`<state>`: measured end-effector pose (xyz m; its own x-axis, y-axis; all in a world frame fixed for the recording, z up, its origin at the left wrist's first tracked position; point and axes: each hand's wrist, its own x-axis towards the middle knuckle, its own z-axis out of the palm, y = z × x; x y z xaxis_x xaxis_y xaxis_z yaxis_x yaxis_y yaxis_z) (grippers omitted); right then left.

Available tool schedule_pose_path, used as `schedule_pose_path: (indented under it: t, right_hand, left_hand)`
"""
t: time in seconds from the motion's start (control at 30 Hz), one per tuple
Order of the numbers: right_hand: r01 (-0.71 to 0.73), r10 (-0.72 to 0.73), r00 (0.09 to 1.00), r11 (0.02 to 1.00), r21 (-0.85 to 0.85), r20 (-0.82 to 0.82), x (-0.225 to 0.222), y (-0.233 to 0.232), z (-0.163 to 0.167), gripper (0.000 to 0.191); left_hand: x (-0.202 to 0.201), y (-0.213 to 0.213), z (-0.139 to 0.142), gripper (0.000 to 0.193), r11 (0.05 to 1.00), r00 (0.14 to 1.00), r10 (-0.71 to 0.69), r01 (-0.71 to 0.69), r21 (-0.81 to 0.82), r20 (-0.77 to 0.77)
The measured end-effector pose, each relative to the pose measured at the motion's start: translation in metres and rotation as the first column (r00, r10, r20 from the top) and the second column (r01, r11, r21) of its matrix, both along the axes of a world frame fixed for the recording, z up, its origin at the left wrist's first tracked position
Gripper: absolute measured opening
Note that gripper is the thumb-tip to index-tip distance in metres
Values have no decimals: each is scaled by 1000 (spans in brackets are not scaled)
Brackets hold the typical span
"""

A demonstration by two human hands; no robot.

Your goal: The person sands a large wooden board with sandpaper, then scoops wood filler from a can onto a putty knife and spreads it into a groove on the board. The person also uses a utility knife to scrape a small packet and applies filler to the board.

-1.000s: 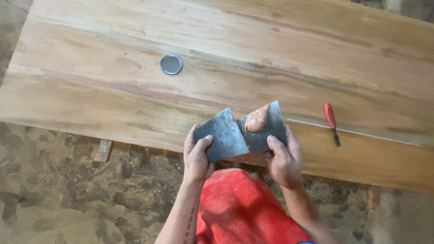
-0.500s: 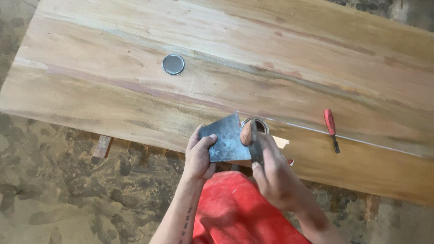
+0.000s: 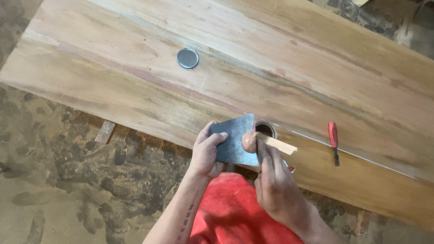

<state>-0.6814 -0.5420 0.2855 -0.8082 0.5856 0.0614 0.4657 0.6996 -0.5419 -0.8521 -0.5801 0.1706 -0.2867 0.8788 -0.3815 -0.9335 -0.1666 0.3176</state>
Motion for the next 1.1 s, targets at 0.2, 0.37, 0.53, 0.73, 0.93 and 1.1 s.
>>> schedule_pose_path:
  t: [0.2,0.37,0.53,0.73,0.93,1.1]
  right_hand:
    - [-76,48,993,957,279,104,0,-4,1,57]
    - [-107,51,981,945,309,185,0,-7,-3,54]
    - [-49,16,986,979,197,165,12,-3,-13,55]
    - [296,-233,952,861,-414,196,23,33,-80,47]
    - [234,-142,972,657,-716,187,31,32,-213,37]
    - [245,-130,970,563,-790,208,35,-2,-274,30]
  left_hand:
    - [-9,-4,-3,13,997,999,-30,31,64,-10]
    - [-16,-3,1,18,997,998,-54,52,-54,-29]
    - [-26,-4,-9,20,996,997,-33,28,-86,-65]
    - [-48,-4,-16,14,991,990,137,-137,5,-23]
    - [-121,-37,-34,12,922,911,384,-386,18,-149]
    - [-62,-157,-154,20,873,873,483,-474,-119,62]
